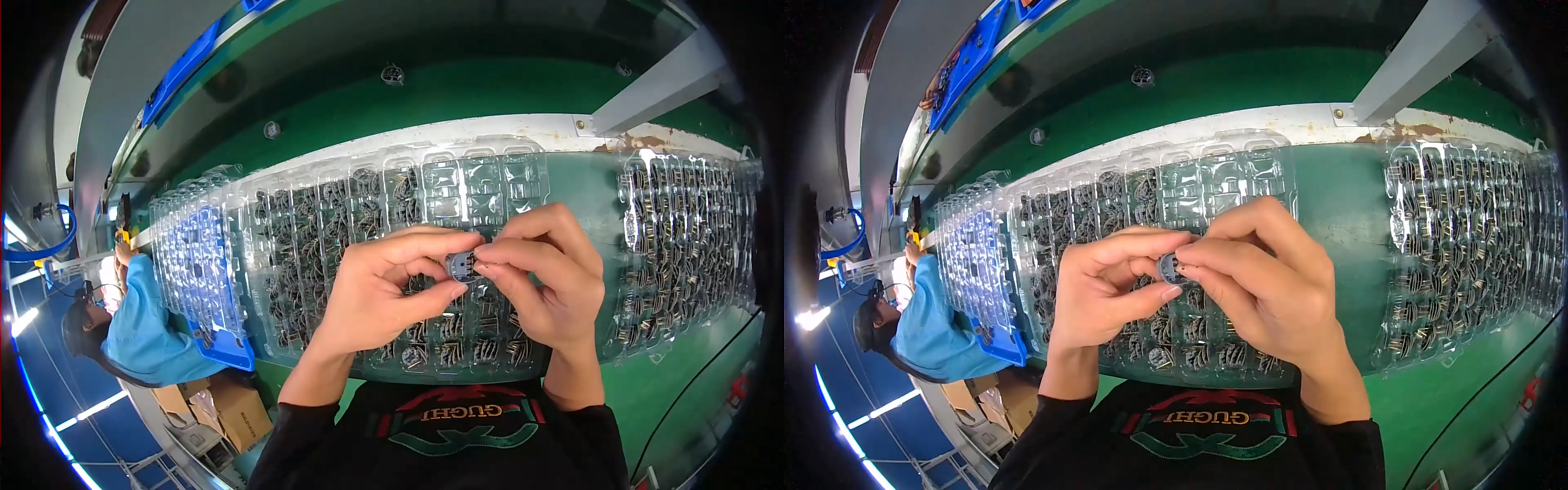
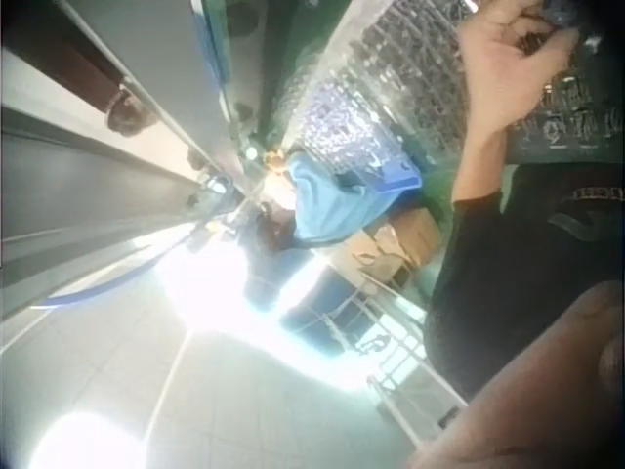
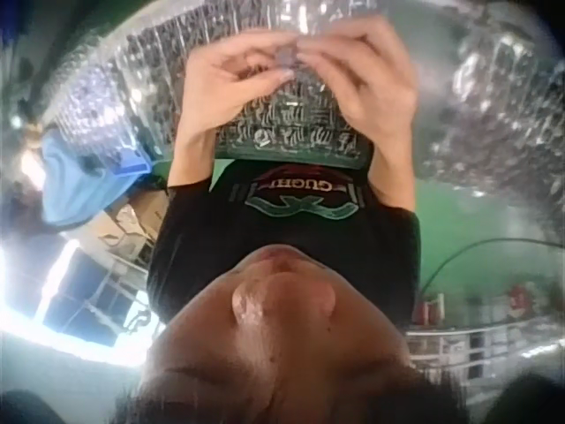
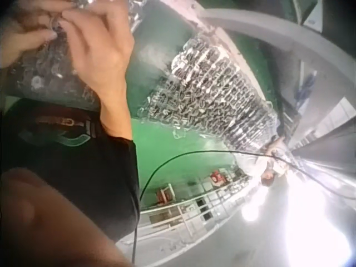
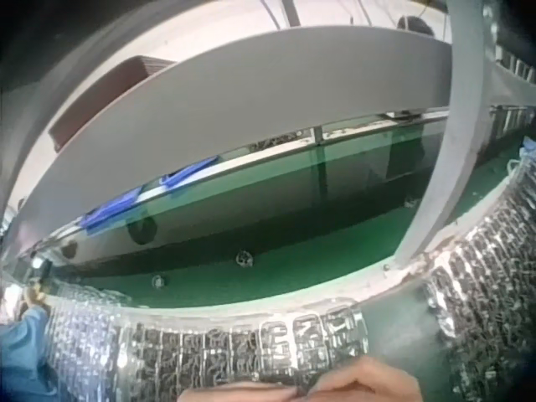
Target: The person assembles electronic components by picking parts from plastic trays, fitting the pieces together by hand, and placing the assembled parts onto the conveyor belt.
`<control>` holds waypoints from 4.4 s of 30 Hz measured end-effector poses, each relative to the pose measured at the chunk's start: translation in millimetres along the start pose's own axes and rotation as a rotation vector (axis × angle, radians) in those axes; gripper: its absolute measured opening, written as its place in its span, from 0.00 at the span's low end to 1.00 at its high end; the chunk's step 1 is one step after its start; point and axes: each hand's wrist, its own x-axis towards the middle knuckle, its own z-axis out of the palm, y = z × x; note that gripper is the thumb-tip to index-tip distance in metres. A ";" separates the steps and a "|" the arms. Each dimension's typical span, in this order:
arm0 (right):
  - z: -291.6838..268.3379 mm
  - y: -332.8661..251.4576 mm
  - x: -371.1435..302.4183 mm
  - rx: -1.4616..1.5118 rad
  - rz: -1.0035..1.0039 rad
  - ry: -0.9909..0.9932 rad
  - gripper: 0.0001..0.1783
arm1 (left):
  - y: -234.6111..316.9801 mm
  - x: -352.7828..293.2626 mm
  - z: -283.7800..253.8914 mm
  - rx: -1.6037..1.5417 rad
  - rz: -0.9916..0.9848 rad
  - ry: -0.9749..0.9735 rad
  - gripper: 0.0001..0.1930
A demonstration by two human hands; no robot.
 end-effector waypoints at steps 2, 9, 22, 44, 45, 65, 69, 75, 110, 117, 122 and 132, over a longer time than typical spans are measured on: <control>3.0 0.1 -1.5 -0.006 0.009 -0.011 0.15 | -5.7 -0.1 -0.8 -0.011 0.005 -0.011 0.24; 6.3 0.5 -2.6 -0.021 0.009 -0.014 0.13 | -8.1 -0.7 3.1 -0.031 0.011 0.018 0.23; 24.1 10.2 -5.0 -0.078 -0.074 0.077 0.14 | -5.7 0.0 0.7 0.042 0.066 0.046 0.21; 30.9 0.6 -16.9 -0.704 -0.018 -0.504 0.06 | -27.4 183.9 -106.1 1.031 0.181 0.297 0.13; 32.4 -2.4 -16.4 -0.722 -0.014 -0.490 0.06 | -21.7 178.2 -109.5 1.072 0.248 0.322 0.15; 47.3 7.4 -35.1 -0.579 0.095 -0.377 0.09 | -7.5 97.6 -132.5 0.572 0.021 0.358 0.17; 39.7 13.3 -40.2 -0.443 0.043 -0.476 0.08 | -0.9 44.7 -85.5 0.238 0.040 0.310 0.25; 20.7 3.5 -39.8 -0.383 0.032 -0.412 0.08 | -14.9 4.7 -37.3 0.203 0.060 0.355 0.28; -12.6 -17.1 -2.1 -0.063 0.068 0.229 0.09 | -20.3 19.3 24.7 -0.319 0.235 -0.083 0.22; -7.2 -14.1 -2.2 -0.118 0.033 0.244 0.10 | -29.5 20.1 20.5 -0.518 0.120 -0.092 0.21; -2.3 -9.5 -3.0 -0.153 -0.006 0.299 0.09 | -30.3 21.4 21.5 -0.724 -0.026 -0.078 0.22; -2.3 -5.9 -7.7 -0.295 -0.065 0.266 0.08 | -36.8 20.5 23.0 -0.605 0.074 -0.076 0.21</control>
